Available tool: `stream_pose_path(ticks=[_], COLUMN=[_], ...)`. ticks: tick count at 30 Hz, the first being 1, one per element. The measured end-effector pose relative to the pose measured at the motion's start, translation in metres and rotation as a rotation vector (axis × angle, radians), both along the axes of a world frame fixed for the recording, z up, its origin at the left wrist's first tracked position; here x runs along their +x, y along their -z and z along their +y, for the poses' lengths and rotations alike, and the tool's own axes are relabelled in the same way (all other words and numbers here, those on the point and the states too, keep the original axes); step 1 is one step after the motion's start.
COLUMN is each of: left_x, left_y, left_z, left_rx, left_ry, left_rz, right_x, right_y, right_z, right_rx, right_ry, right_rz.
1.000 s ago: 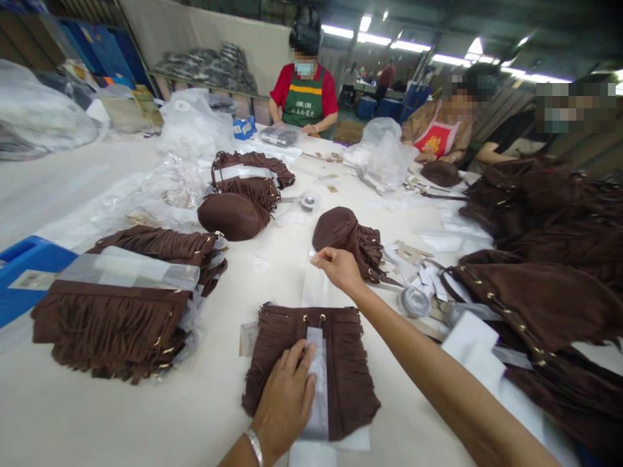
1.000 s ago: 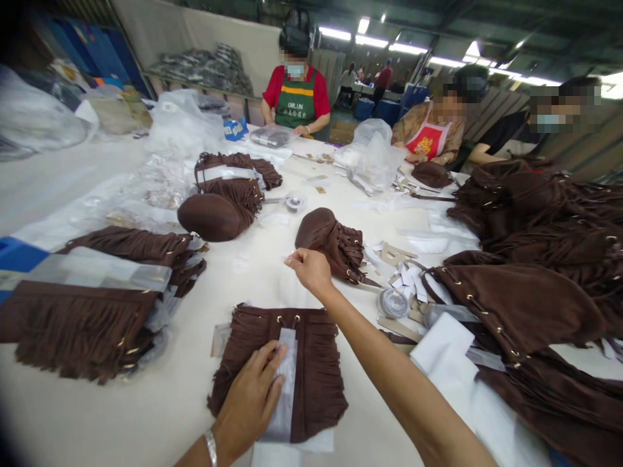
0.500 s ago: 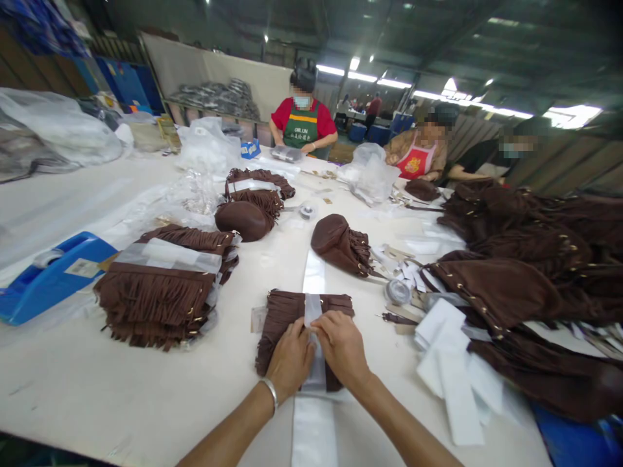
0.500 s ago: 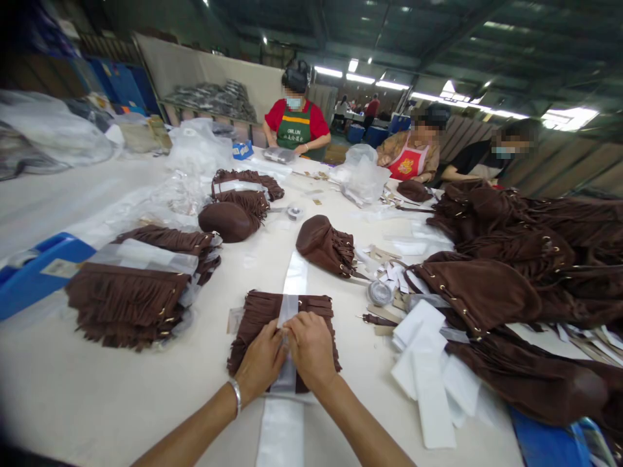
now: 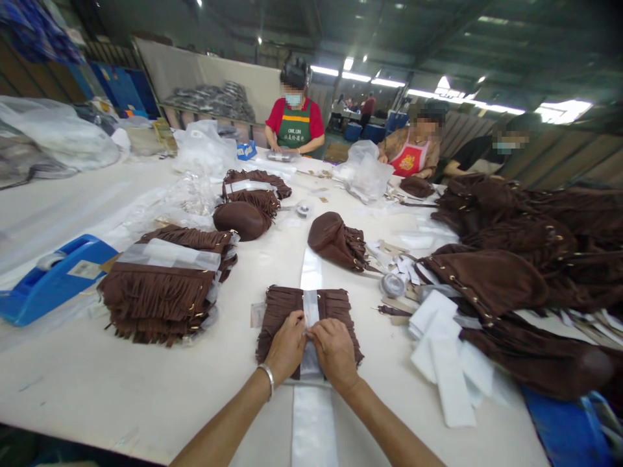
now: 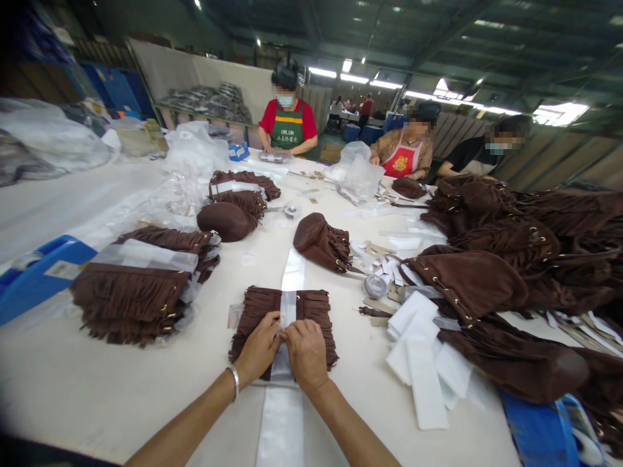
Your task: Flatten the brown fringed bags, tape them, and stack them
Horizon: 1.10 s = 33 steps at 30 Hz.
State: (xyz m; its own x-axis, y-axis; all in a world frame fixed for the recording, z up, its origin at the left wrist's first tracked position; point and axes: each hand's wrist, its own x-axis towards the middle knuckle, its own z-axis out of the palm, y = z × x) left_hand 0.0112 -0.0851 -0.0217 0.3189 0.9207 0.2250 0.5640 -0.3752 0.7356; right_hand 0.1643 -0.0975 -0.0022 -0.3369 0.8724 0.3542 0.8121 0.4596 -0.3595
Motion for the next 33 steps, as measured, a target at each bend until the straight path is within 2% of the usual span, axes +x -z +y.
stream_pose_path(ticks=[12, 33], left_x=[-0.001, 0.001], left_y=[0.005, 0.011], left_z=[0.004, 0.006], left_rx=[-0.025, -0.038], left_ry=[-0.002, -0.034], left_rz=[-0.012, -0.030], right_x=[0.002, 0.006], right_y=[0.002, -0.001], right_z=[-0.001, -0.003], right_rx=[0.054, 0.076], right_ry=[-0.064, -0.122], right_rz=[-0.157, -0.229])
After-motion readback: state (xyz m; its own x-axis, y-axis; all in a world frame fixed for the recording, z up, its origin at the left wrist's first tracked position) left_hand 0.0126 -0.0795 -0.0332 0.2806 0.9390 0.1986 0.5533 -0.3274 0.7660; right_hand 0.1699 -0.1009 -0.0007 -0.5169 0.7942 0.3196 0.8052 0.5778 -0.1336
